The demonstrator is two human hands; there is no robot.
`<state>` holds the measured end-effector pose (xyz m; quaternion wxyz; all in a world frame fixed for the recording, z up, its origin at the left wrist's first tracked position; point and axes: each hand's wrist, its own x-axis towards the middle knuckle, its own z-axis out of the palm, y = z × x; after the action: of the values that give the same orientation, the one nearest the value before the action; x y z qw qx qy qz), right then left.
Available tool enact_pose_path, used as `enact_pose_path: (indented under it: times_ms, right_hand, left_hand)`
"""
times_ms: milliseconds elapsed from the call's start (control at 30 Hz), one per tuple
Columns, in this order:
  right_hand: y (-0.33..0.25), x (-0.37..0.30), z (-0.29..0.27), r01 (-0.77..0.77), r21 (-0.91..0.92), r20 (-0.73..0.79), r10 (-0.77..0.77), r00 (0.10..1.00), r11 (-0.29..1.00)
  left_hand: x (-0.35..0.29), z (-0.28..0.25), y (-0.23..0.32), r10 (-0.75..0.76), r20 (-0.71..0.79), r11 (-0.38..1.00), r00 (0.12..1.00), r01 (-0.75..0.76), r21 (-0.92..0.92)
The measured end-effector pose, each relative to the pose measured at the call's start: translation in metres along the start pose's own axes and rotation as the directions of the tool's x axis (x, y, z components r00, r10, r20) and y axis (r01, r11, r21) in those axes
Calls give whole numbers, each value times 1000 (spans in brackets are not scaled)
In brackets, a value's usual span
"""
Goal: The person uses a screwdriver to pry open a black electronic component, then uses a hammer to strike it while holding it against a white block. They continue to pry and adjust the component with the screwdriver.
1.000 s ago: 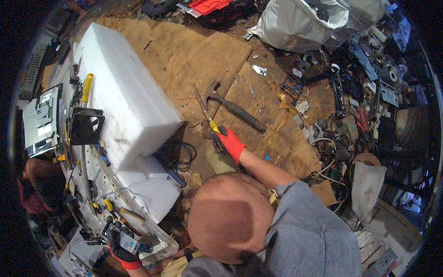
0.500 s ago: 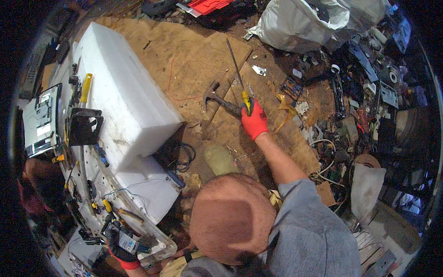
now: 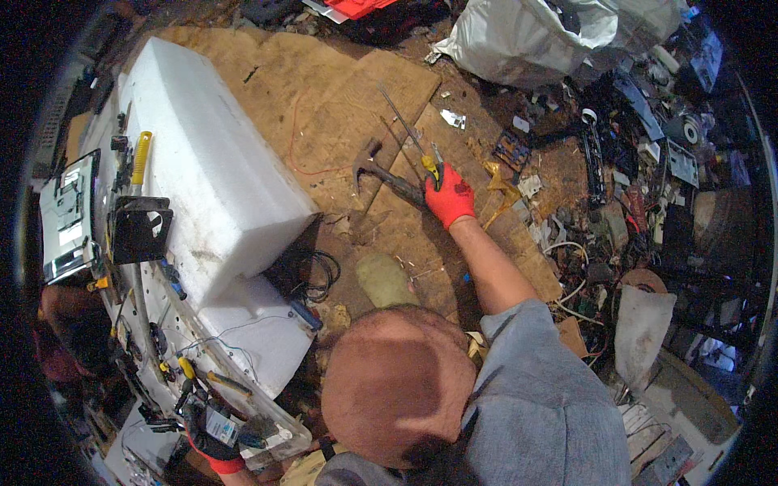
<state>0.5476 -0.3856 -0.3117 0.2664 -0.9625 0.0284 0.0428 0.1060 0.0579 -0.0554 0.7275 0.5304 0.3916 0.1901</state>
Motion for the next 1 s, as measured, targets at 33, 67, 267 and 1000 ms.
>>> enact_pose_path:
  times_ms: [33, 67, 267, 1000]
  right_hand:
    - [2, -1, 2, 7, -8, -26, -7, 1000, 1000]
    - [4, -2, 4, 13, -17, -52, -14, 999, 1000]
    - [17, -2, 11, -44, -29, -33, 43, 999, 999]
    - [38, 10, -5, -579, 792, 592, -12, 806, 194]
  left_hand:
    - [2, -4, 0, -14, 22, 1000, 1000, 15, -21]
    - [3, -9, -1, -23, 33, 1000, 999, 23, -13]
    - [5, 2, -2, 9, -54, 998, 998, -5, 70]
    - [-5, 52, 11, -52, 122, 995, 991, 62, -76]
